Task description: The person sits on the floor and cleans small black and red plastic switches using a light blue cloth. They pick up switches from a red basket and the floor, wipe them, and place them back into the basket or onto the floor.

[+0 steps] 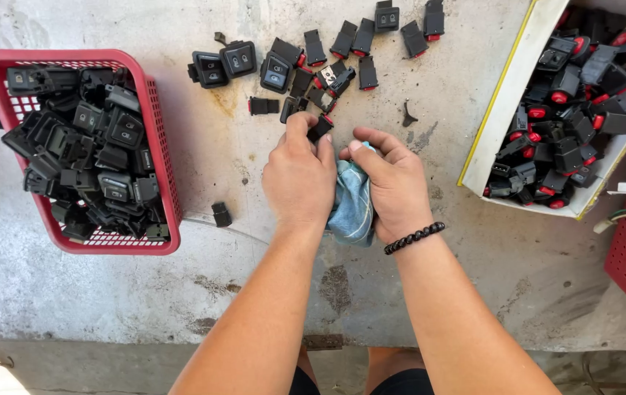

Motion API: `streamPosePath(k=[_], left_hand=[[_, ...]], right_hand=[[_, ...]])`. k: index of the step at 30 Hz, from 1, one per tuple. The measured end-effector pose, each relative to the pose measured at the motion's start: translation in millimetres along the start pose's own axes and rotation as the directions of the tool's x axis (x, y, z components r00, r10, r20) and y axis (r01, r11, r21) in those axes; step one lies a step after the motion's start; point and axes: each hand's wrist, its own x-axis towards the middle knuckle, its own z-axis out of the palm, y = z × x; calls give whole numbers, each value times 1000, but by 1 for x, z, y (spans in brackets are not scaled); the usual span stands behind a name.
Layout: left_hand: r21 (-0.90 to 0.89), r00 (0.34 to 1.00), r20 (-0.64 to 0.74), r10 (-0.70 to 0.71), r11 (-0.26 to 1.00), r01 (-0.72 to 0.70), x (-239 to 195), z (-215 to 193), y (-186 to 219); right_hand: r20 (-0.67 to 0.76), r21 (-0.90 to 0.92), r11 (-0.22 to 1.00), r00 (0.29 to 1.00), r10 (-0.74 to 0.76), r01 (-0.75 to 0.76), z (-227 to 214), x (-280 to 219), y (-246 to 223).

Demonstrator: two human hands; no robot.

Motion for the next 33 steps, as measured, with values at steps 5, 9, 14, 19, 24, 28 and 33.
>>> streamPosePath(k=[5, 9, 14, 19, 24, 28, 33], left_hand=[[-53, 988, -127, 87, 994, -95, -13, 14, -7], [-34, 982, -156, 108, 993, -115, -31, 15, -9], [-2, 976, -105, 191, 981, -192, -31, 28, -27], [67, 944, -77, 320, 947, -315, -36, 37, -41], [52, 941, -105, 323, 946, -319, -27, 39, -39], [-129, 933, -117, 341, 926, -355, -31, 29, -30], [-442, 956, -38, 291, 853, -278, -43, 10, -21]], right_hand=[[-4, -49, 998, 999, -41, 41, -10, -10, 1], [17, -97, 989, 993, -114, 115, -16, -17, 6], [-60, -178, 973, 986, -158, 145, -24, -10, 24], [-82, -319, 928, 970, -227, 190, -33, -14, 37], [-136, -167, 969, 970, -203, 180, -29, -17, 29], [-151, -269, 930, 943, -296, 249, -23, -18, 18], [-214, -290, 919, 917, -336, 268, -21, -23, 16]])
